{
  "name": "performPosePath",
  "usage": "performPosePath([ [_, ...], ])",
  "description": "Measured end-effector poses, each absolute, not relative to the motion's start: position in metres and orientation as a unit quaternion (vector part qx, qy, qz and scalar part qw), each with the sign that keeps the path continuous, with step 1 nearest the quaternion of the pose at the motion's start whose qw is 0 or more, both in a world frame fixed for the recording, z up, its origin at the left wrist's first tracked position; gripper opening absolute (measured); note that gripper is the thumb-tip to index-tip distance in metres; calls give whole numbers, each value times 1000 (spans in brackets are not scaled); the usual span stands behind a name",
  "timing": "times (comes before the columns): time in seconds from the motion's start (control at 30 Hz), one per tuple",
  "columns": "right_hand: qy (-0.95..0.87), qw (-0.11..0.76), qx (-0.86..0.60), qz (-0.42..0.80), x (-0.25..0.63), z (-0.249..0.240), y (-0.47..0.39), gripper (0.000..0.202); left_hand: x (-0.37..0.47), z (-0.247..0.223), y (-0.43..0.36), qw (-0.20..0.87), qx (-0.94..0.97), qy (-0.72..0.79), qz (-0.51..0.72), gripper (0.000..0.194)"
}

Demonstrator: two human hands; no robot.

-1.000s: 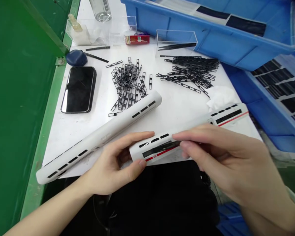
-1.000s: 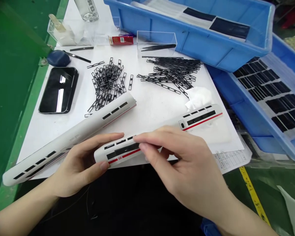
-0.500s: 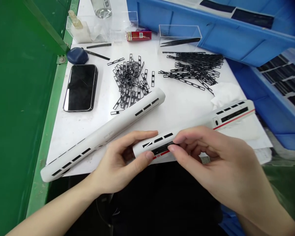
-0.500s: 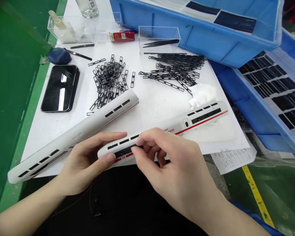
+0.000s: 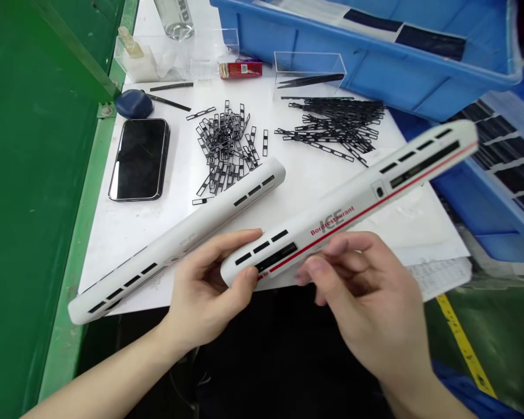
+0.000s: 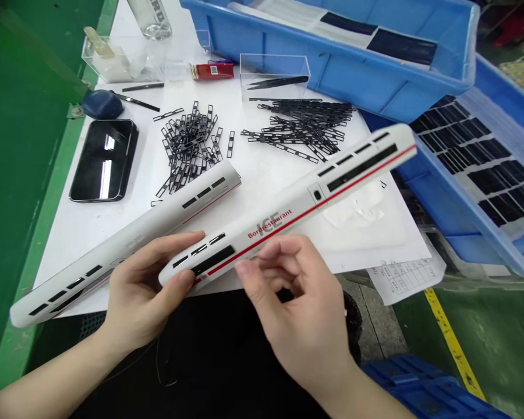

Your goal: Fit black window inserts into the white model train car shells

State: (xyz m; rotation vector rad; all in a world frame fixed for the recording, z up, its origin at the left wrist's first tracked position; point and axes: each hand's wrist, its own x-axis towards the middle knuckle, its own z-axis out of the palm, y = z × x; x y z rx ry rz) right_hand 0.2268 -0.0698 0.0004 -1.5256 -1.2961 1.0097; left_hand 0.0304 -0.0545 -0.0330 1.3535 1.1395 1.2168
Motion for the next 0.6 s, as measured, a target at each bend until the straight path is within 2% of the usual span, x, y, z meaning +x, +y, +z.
performPosePath([
  [0.13, -379, 521, -543, 539, 202, -7, -74, 29, 25, -41, -62, 506, 500, 453, 538, 36],
  [0.27, -316, 552, -462, 618, 185, -12, -70, 39, 25, -42, -63, 509, 503, 449, 535, 41],
  [0.37, -331, 548, -430, 637, 180, -13, -68, 41, 27, -38, -59, 499, 537, 441, 518, 44],
  [0.6, -326, 520, -414, 672, 185, -11, -65, 39, 24, -34, -54, 567, 527, 397, 494, 47],
])
